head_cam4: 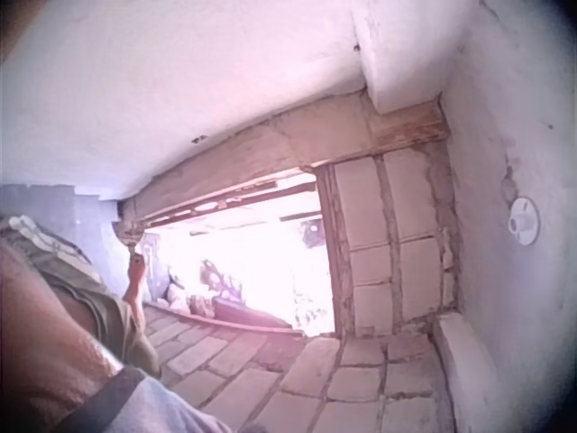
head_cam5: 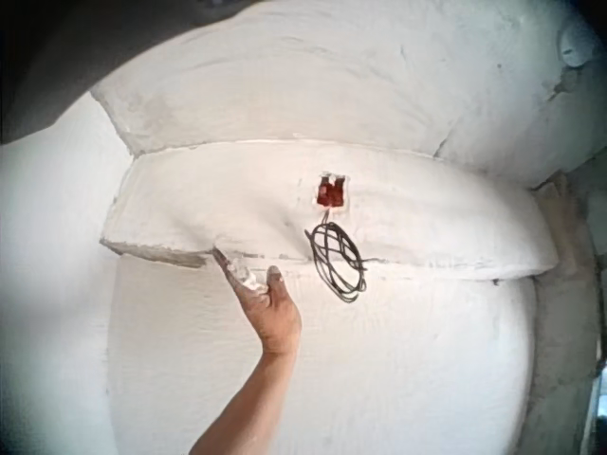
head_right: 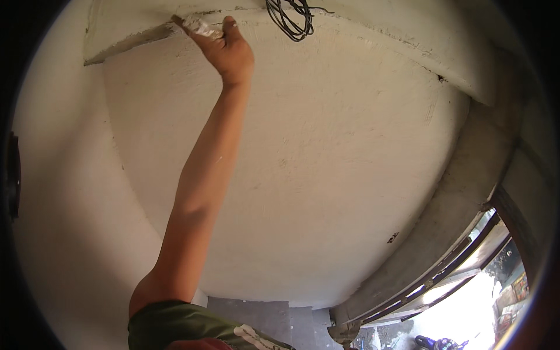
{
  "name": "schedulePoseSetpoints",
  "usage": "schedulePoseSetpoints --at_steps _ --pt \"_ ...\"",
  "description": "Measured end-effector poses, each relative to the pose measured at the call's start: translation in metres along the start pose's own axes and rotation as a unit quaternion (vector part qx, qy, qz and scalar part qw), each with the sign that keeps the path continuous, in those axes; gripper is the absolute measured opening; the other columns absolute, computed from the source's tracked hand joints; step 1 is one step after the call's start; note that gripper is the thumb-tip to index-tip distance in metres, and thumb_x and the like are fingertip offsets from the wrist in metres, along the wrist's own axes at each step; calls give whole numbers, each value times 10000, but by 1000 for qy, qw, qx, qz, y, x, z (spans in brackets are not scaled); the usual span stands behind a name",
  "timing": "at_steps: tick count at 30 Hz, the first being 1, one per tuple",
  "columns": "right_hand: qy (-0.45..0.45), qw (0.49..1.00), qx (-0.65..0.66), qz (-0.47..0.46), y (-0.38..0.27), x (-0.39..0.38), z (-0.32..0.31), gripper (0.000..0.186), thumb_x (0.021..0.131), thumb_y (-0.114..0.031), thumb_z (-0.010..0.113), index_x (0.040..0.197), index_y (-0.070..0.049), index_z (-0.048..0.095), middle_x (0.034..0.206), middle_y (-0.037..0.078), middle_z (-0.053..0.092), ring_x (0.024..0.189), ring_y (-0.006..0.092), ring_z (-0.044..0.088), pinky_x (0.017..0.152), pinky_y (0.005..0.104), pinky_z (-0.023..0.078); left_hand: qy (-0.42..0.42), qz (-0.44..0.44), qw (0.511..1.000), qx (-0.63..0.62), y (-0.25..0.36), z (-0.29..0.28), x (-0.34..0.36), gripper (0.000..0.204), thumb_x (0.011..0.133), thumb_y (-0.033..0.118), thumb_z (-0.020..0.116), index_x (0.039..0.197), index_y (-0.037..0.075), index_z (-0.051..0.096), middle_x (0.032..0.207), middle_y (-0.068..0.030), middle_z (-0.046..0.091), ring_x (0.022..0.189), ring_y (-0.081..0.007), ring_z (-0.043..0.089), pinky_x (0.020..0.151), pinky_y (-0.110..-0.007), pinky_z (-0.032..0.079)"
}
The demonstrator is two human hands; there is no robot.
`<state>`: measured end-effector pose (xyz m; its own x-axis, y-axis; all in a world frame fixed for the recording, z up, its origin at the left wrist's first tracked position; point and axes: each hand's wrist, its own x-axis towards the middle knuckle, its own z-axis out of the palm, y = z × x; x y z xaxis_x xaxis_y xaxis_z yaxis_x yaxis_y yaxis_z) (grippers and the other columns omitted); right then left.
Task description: Smoothing plaster onto a wall and ceiling using a hawk and a trowel.
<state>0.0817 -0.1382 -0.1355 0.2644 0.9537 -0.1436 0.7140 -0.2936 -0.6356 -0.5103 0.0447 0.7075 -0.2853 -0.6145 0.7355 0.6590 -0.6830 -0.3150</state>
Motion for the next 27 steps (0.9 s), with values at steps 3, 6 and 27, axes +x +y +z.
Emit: schedulePoseSetpoints --at_steps 3,6,27 --pt "-39 997 -66 -31 19 -6 17 171 897 -126 597 1050 -162 666 1023 58 664 939 263 644 835 415 530 30 84 980 180 -5 21 -5 685 908 -48 527 1480 -29 149 1434 -219 360 1379 -322 345 1145 -404 281" --pt "-64 988 -114 -87 26 -1 26 168 903 -142 591 1051 -163 667 1030 63 666 943 276 643 839 422 528 99 69 971 205 21 48 -18 658 790 -104 516 1421 -81 329 1419 -287 422 1312 -372 446 1095 -428 369" --pt "-153 905 -228 -326 23 37 109 196 908 -261 576 999 -117 673 988 147 680 872 359 647 811 460 518 -151 -52 983 92 76 -181 85 306 888 -59 595 1188 -5 579 1066 -80 656 927 -132 627 794 -276 537"
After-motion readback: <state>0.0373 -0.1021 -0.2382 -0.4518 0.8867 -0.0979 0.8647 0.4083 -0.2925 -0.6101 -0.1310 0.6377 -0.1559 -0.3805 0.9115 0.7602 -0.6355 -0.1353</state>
